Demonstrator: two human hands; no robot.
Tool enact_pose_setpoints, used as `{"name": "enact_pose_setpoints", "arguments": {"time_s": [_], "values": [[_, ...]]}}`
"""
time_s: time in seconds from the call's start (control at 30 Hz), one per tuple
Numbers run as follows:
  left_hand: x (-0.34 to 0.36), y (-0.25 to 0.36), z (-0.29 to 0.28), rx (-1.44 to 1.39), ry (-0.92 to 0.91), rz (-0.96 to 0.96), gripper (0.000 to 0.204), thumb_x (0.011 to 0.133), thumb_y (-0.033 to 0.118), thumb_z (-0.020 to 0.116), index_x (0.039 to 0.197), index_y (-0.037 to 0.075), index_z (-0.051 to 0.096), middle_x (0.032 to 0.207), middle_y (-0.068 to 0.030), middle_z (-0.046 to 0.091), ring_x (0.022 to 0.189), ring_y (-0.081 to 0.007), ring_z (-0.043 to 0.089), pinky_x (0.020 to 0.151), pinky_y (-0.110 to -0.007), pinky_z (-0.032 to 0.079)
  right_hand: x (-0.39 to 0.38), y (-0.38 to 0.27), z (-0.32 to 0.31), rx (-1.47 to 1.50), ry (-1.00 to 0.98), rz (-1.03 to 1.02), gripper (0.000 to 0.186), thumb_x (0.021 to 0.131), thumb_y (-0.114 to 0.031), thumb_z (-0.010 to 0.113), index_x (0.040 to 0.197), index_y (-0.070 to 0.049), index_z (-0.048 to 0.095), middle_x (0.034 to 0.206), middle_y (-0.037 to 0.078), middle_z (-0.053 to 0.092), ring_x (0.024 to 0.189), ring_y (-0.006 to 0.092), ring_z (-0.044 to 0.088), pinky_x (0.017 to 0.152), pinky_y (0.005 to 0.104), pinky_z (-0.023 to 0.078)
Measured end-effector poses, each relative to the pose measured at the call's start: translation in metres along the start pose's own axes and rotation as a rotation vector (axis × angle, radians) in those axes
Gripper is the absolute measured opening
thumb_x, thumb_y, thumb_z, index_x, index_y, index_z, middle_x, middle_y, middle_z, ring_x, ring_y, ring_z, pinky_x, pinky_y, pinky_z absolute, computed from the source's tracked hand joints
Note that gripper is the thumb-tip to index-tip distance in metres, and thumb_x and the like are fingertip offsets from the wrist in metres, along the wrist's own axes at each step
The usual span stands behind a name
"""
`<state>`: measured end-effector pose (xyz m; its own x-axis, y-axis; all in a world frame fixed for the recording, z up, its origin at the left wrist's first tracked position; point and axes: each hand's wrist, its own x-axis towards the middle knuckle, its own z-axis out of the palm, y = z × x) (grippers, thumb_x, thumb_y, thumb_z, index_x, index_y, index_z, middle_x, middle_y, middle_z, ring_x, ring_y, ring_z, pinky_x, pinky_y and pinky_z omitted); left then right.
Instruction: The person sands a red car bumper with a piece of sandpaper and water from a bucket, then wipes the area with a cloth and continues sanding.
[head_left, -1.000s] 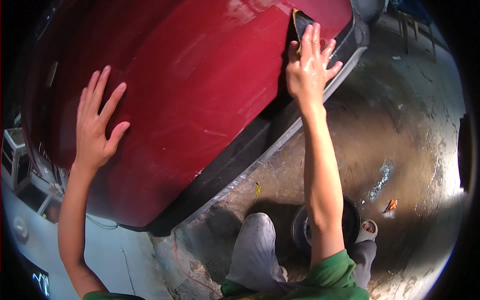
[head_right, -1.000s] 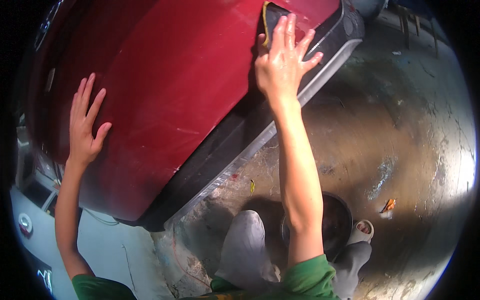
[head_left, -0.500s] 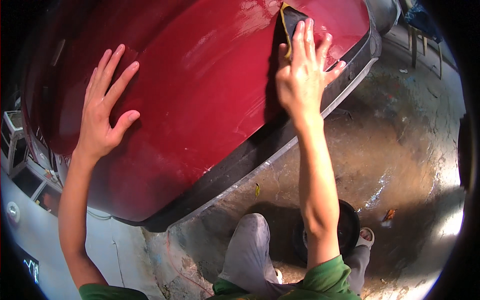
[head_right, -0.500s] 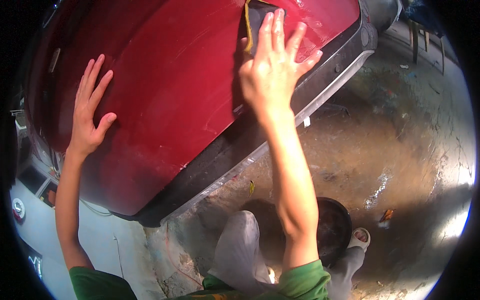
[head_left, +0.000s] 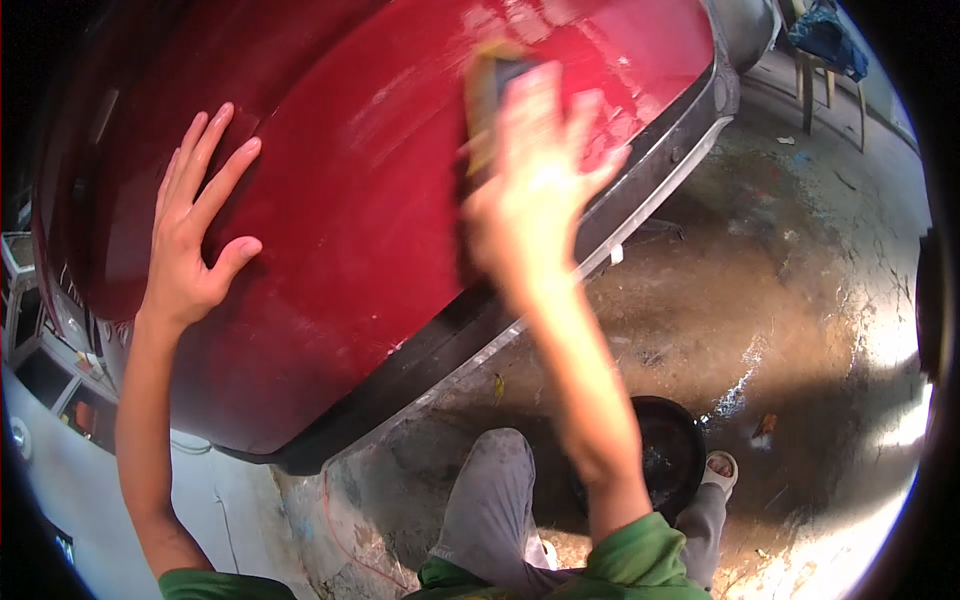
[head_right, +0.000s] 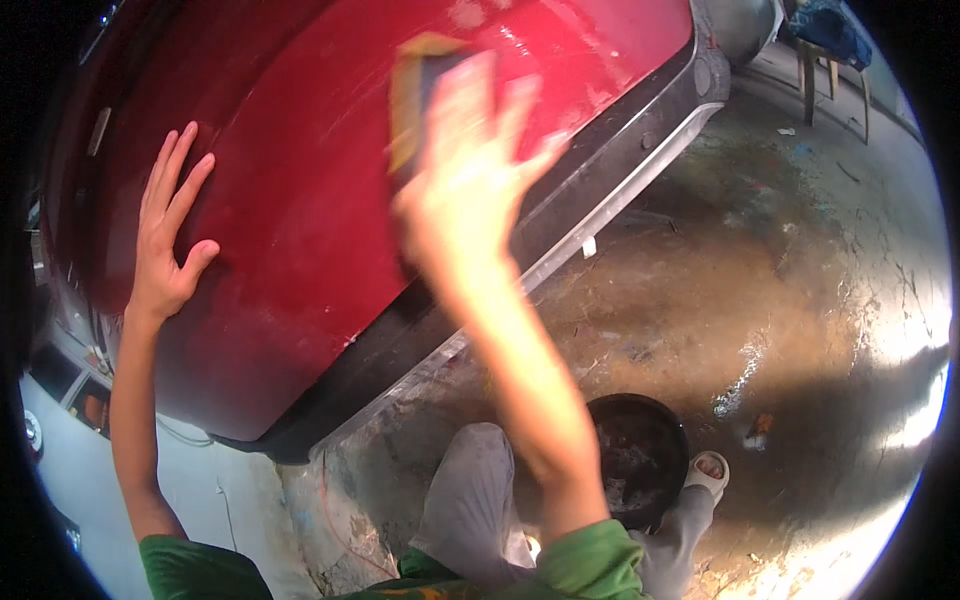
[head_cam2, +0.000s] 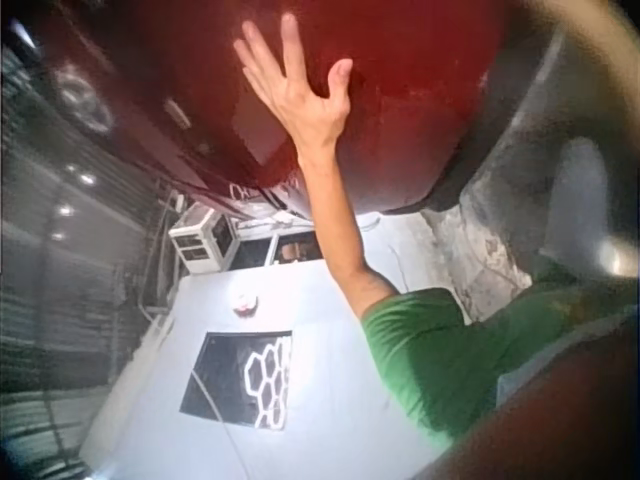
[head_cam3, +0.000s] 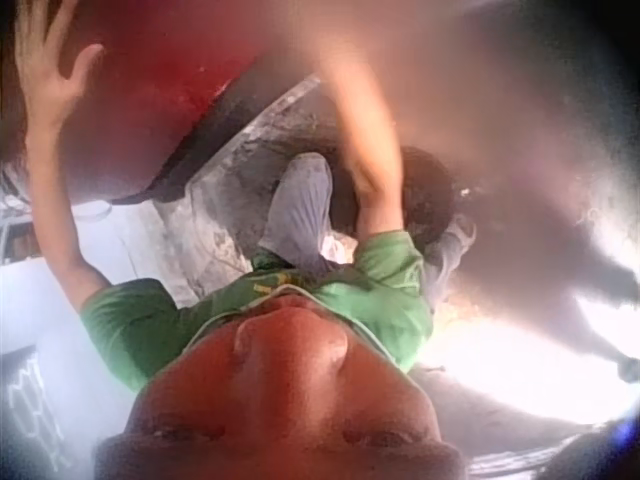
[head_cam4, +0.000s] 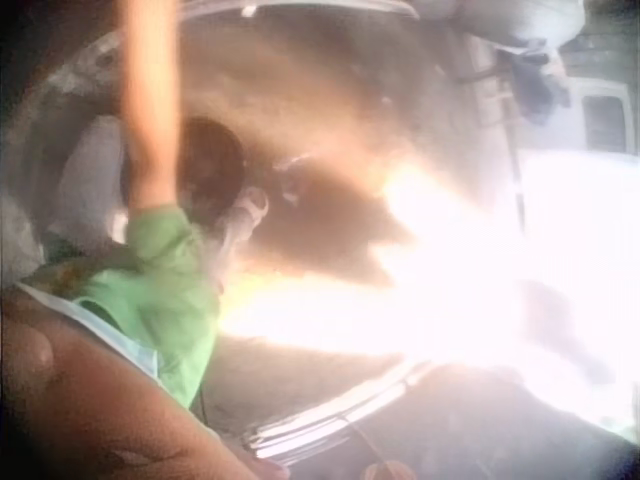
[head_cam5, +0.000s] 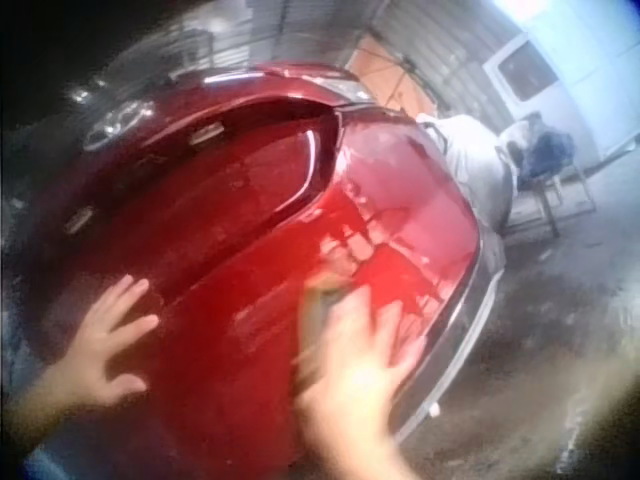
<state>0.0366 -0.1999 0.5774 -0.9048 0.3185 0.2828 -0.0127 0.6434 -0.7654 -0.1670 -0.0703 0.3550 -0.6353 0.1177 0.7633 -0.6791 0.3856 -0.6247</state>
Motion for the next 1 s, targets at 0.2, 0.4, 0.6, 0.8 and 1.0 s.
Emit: {"name": "enact_pose_setpoints", "arguments": {"time_s": [0.2,0.4,0.6,0.8,1.0], "values": [[0.003,0.008,0.008,-0.077,0.035,-0.020,0.076,0.090,0.063,0.058,0.150,0.016,0.054,0.165,-0.0150,0.036,0.155,-0.0383,0.026,0.124,-0.058,0.019,-0.045,-0.044,0.002,0.246,-0.095,-0.065,0.080,0.081,-0.012,0.060,0.157,-0.006,0.036,0.169,0.013,0.028,0.156,0.0459,0.018,0.113,0.0793,0.003],[0.002,0.006,0.002,-0.049,0.007,-0.030,0.077,0.090,0.064,0.059,0.150,0.017,0.054,0.165,-0.0152,0.036,0.155,-0.0386,0.027,0.124,-0.058,0.018,0.003,-0.023,-0.004,0.035,-0.026,0.036,0.076,0.086,-0.020,0.060,0.156,-0.002,0.038,0.168,0.019,0.026,0.152,0.0500,0.023,0.113,0.0786,0.008],[-0.002,0.001,0.008,-0.063,0.027,-0.029,0.079,0.089,0.066,0.059,0.151,0.017,0.054,0.165,-0.0149,0.036,0.155,-0.0384,0.027,0.123,-0.059,0.019,-0.078,-0.064,0.011,0.378,-0.160,-0.188,0.074,0.082,-0.012,0.060,0.154,-0.011,0.044,0.167,0.012,0.031,0.156,0.0423,0.022,0.107,0.0847,0.003],[0.010,0.007,0.007,0.000,0.032,-0.010,0.079,0.093,0.072,0.048,0.155,0.022,0.047,0.167,-0.0125,0.032,0.156,-0.0361,0.024,0.124,-0.061,0.019,0.048,0.076,0.004,-0.055,0.168,0.131,0.064,0.096,-0.018,0.051,0.158,-0.010,0.037,0.169,0.013,0.027,0.154,0.0485,0.020,0.109,0.0839,0.006],[0.002,0.007,0.019,-0.059,0.039,-0.053,0.077,0.091,0.069,0.056,0.150,0.020,0.055,0.165,-0.0136,0.036,0.156,-0.0373,0.025,0.123,-0.060,0.019,-0.124,-0.043,0.013,0.111,-0.216,-0.146,0.085,0.078,-0.013,0.062,0.158,-0.009,0.035,0.170,0.018,0.022,0.153,0.0543,0.015,0.106,0.0856,0.000]]}}
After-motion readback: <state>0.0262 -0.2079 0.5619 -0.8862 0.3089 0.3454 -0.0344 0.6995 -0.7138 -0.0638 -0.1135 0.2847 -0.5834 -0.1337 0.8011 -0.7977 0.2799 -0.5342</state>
